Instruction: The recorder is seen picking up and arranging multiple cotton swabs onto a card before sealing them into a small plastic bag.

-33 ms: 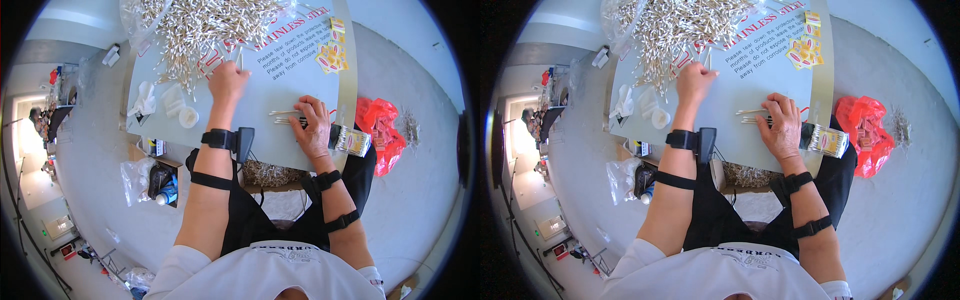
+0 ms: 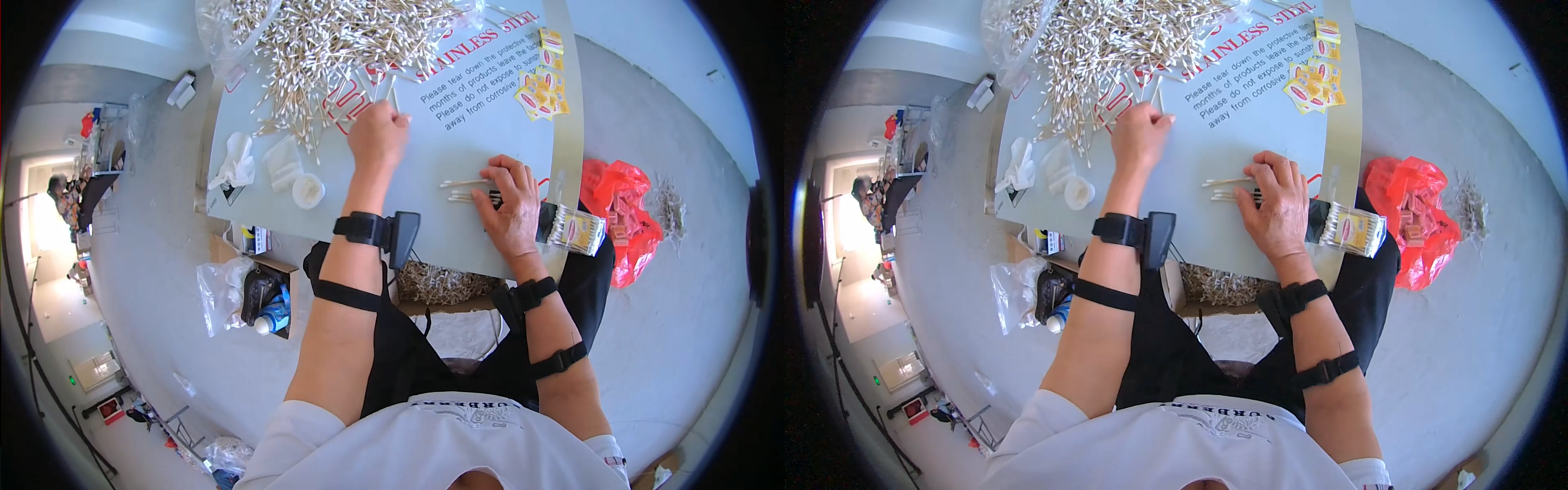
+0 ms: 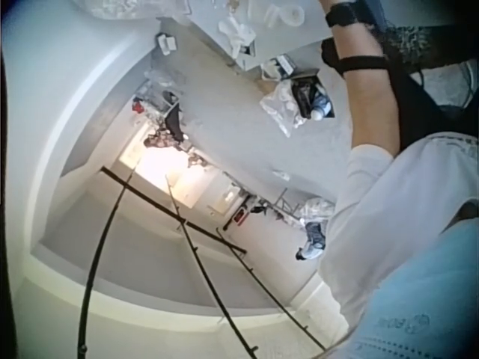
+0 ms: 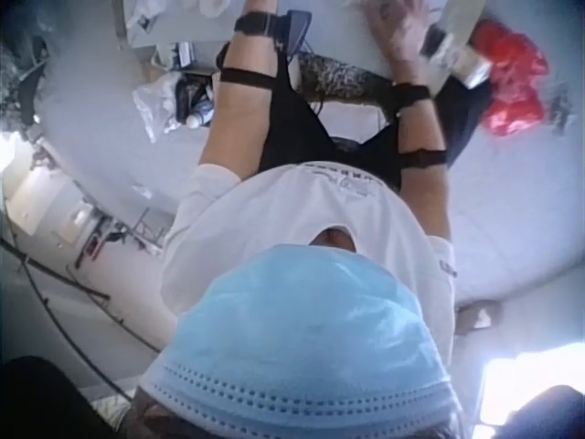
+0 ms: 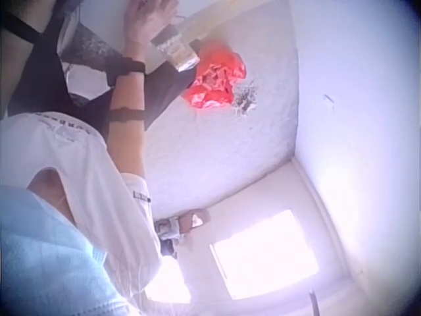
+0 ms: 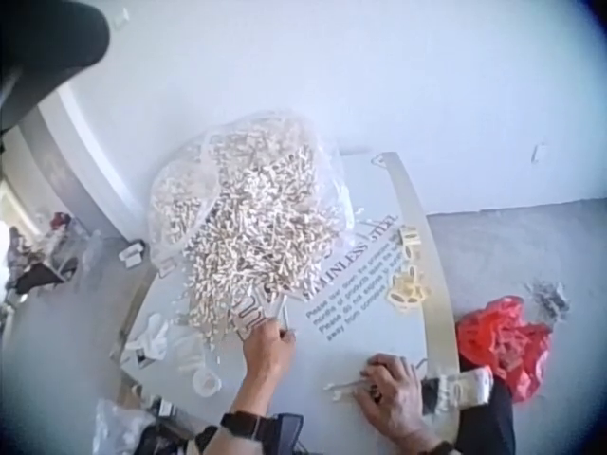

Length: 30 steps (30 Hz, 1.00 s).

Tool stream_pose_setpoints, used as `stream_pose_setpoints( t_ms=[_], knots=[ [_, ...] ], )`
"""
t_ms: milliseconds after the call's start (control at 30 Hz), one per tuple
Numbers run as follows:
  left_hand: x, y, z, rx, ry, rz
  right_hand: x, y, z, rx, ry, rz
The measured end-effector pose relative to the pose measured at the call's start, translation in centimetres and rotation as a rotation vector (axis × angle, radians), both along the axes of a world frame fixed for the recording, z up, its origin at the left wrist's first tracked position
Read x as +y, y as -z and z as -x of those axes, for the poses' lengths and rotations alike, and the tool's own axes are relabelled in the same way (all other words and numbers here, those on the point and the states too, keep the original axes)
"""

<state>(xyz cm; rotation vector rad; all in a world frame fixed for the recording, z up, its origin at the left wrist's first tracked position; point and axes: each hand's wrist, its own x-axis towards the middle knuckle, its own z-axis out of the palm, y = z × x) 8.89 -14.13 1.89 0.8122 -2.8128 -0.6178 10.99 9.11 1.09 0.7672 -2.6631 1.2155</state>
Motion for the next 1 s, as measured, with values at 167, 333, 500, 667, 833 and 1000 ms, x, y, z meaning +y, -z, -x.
stream_pose_setpoints(
  t_ms=[167,333,500,667,833,1000],
  knots=[
    [1.1,0.8,-1.8,0.022,0.087,0.052,-0.1,0.4,-0.1,0.016,-0.012,0.014],
    [1.8,-2.4,-8.1,-0.138,0.523,-0.508,0.2,0.7,0.0,0.019,0.004,0.001],
    [3.1,-3.2,-12.4,-0.417,0.769,-0.801,0.2,0.6,-0.1,0.02,-0.009,0.01],
    [-0.3,-0.4,-8.1,0.256,0.254,-0.335,0.4,0.2,-0.1,-0.005,-0.028,0.005],
    [-3.2,-0.5,-0.9,0.237,0.02,0.021,0.3,0.4,0.0,-0.012,-0.021,0.016],
    [-2.3,0.2,1.5,0.111,-0.038,0.115,0.1,0.2,0.0,-0.018,-0.023,0.029]
  ],
)
